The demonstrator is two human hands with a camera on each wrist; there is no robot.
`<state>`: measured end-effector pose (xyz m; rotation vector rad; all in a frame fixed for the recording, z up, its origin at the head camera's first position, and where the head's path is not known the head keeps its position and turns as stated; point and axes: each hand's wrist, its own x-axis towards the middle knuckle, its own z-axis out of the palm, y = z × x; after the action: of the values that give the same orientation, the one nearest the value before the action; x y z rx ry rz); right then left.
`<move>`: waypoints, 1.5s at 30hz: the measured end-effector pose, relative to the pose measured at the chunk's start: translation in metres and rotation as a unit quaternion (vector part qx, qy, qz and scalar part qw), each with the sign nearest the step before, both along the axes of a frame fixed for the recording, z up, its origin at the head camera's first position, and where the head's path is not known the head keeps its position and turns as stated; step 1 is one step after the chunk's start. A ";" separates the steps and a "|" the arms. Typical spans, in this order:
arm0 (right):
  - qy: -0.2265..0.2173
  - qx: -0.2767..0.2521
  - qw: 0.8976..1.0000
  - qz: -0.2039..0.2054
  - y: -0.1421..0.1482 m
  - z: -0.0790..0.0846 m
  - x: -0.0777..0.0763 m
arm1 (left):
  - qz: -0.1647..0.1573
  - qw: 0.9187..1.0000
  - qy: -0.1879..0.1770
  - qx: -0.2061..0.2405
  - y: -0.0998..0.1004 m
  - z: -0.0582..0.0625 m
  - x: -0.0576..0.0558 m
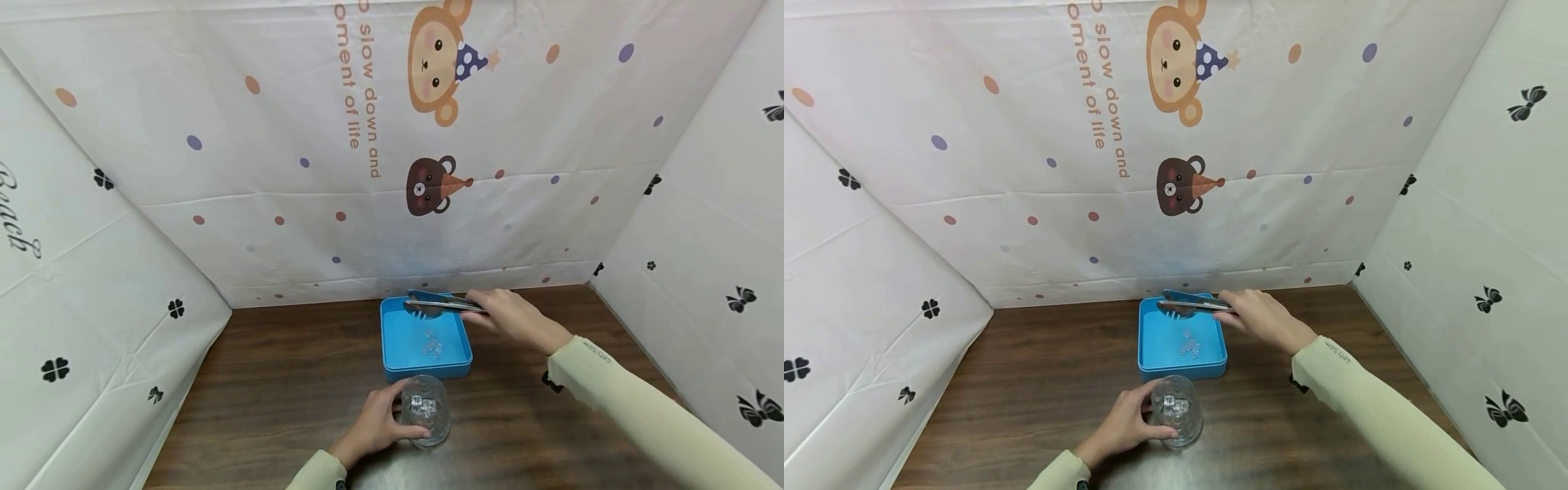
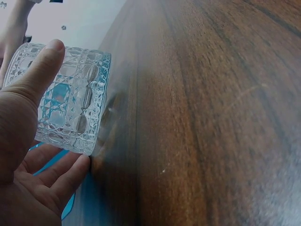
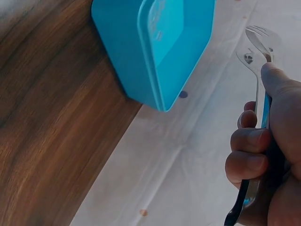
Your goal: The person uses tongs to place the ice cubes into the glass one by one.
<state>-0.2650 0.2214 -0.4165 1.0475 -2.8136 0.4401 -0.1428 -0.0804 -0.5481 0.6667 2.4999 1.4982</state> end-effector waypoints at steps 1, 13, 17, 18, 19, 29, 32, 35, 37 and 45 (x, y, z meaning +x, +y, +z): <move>-0.001 0.000 1.000 -0.001 0.000 -0.001 -0.002 | -0.001 1.000 -0.001 0.001 0.000 0.000 0.000; 0.003 0.012 1.000 -0.006 0.003 -0.011 -0.020 | -0.003 1.000 0.000 0.006 0.000 -0.001 0.000; 0.002 0.014 1.000 -0.006 0.004 -0.013 -0.022 | -0.002 1.000 0.004 0.003 0.000 -0.002 0.000; 0.001 0.014 1.000 -0.008 0.004 -0.013 -0.023 | -0.001 1.000 0.006 0.002 -0.001 -0.002 0.000; -0.001 0.013 1.000 -0.008 0.004 -0.014 -0.023 | -0.002 1.000 0.006 0.003 -0.001 -0.002 0.000; -0.014 0.055 0.998 -0.012 -0.001 -0.017 -0.030 | -0.001 1.000 0.008 0.001 -0.001 -0.002 0.000; -0.026 0.069 0.997 -0.017 -0.004 -0.017 -0.032 | -0.002 1.000 0.010 0.002 -0.001 -0.003 0.000; -0.037 0.080 0.996 -0.015 -0.007 -0.017 -0.034 | -0.003 1.000 0.011 0.003 -0.001 -0.003 -0.001; -0.044 0.091 0.995 -0.012 -0.008 -0.018 -0.035 | -0.003 1.000 0.011 0.004 -0.001 -0.003 -0.001; -0.072 0.115 0.991 -0.018 -0.014 -0.023 -0.033 | 0.000 1.000 0.005 0.002 -0.001 -0.003 -0.001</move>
<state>-0.2982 0.2072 -0.4398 1.0407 -3.0644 0.1971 -0.1434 -0.0818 -0.5514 0.6756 2.5052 1.5036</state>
